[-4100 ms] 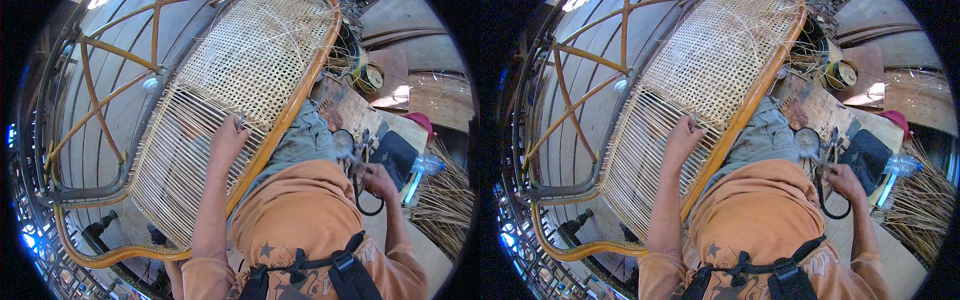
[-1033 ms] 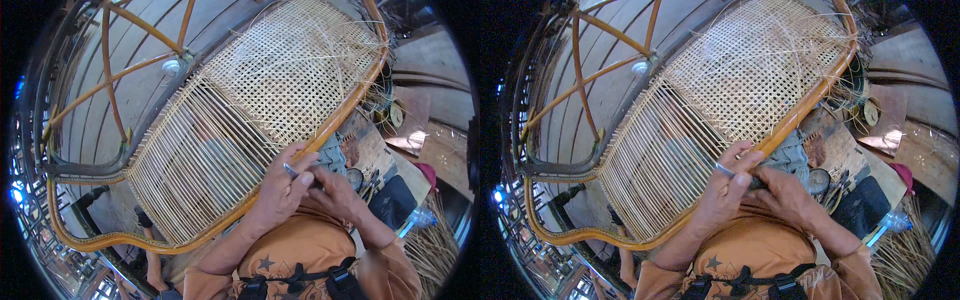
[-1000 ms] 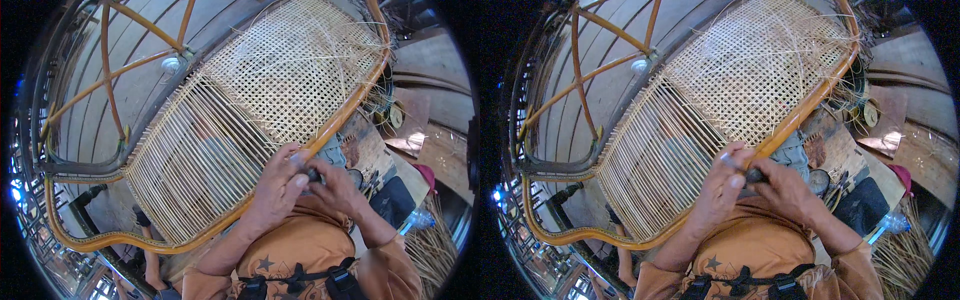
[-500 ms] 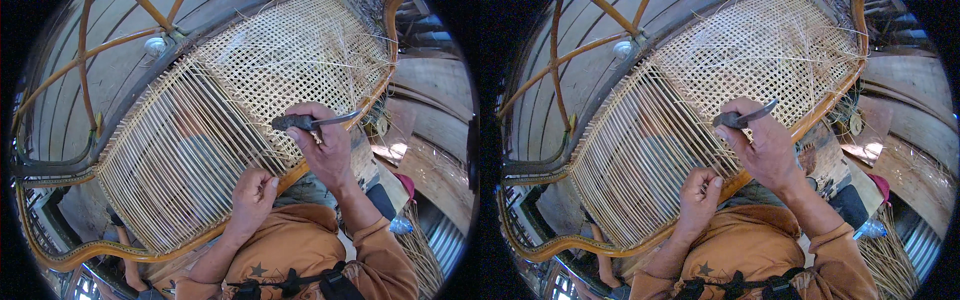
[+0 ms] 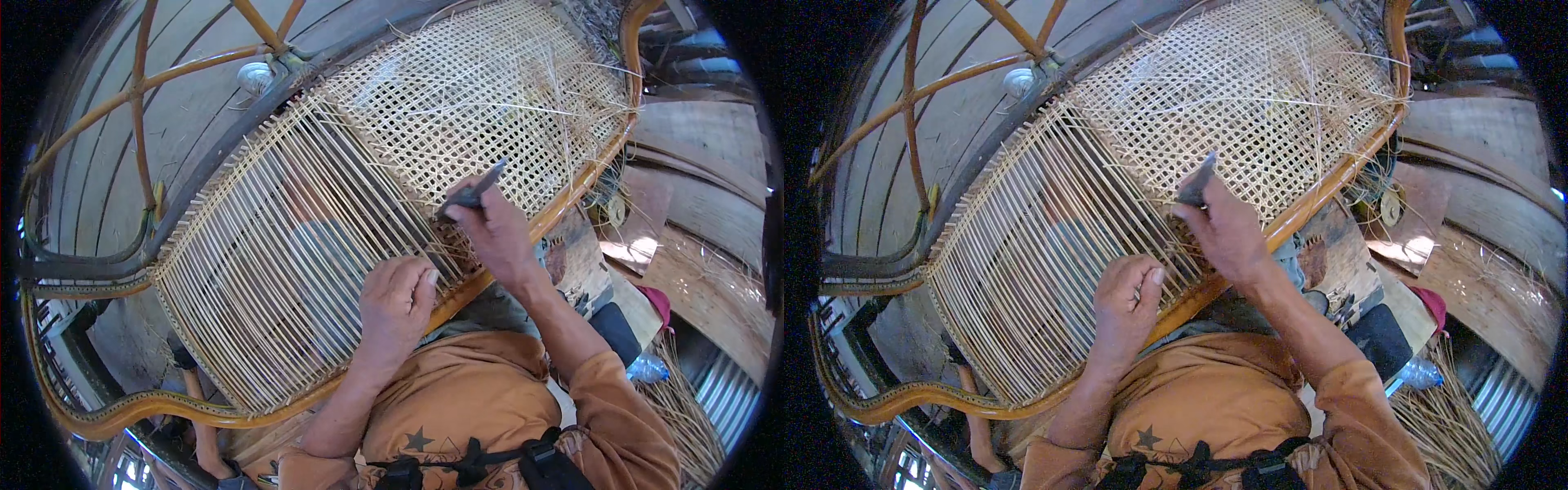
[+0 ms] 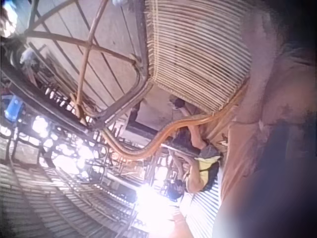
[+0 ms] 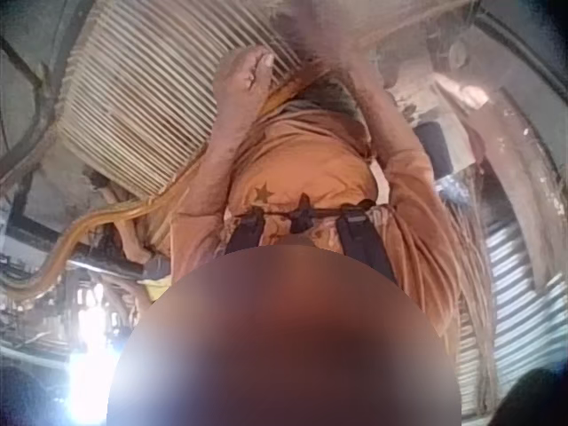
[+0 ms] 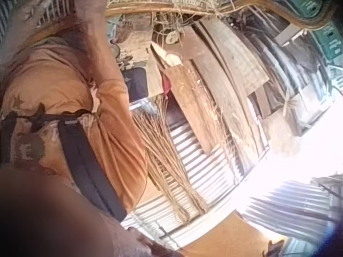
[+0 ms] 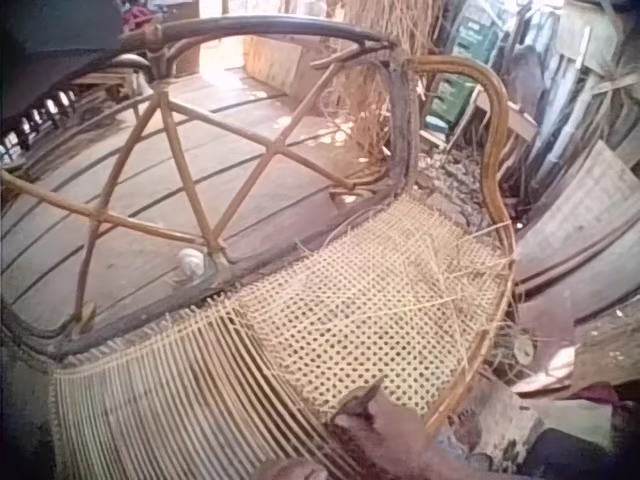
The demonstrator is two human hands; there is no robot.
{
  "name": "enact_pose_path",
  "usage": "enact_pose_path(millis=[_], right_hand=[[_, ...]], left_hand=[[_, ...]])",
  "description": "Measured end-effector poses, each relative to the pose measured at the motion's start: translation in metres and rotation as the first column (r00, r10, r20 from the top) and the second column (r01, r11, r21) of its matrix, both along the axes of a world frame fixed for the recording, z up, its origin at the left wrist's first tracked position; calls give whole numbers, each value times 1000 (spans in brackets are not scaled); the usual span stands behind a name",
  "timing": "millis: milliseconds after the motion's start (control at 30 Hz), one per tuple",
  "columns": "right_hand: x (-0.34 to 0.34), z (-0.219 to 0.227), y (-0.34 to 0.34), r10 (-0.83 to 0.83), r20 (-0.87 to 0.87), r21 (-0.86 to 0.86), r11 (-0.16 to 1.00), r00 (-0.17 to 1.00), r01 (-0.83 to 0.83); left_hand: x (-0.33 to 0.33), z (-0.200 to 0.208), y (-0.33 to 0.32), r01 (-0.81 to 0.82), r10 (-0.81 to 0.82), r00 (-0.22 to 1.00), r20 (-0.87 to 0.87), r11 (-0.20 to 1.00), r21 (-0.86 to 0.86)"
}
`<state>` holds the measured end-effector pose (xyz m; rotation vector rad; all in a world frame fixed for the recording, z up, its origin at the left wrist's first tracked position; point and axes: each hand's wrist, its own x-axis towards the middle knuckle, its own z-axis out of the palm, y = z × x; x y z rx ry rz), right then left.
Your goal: The person is weaving rattan/bamboo materials into a chair seat or backing using specialized hand tools.
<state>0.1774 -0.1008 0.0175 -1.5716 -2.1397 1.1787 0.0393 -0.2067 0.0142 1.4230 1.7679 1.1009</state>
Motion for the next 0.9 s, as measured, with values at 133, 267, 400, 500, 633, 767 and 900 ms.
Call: enact_pose_path(millis=[133,267,400,500,633,767,900], right_hand=[[18,36,-6,-220,-171,-10,975,960,221],[48,53,-42,-186,-51,-158,972,981,176],[49,68,-89,95,-53,-172,980,994,-103],[52,74,-101,230,-51,-209,949,972,-236],[82,65,-99,151,-152,-157,972,977,-175],[139,35,-86,-186,-172,-105,980,967,170],[157,25,-74,-524,-270,-292,844,808,450]], left_hand=[[2,16,-13,100,-84,987,134,988,-115],[17,29,-24,207,-114,916,386,956,-209],[33,31,-34,310,-118,750,651,932,-189],[43,31,-38,353,49,686,726,851,-390],[47,25,-50,163,161,681,715,918,-362],[31,29,-66,119,376,355,856,890,-440],[33,34,-71,90,480,358,801,836,-541]])
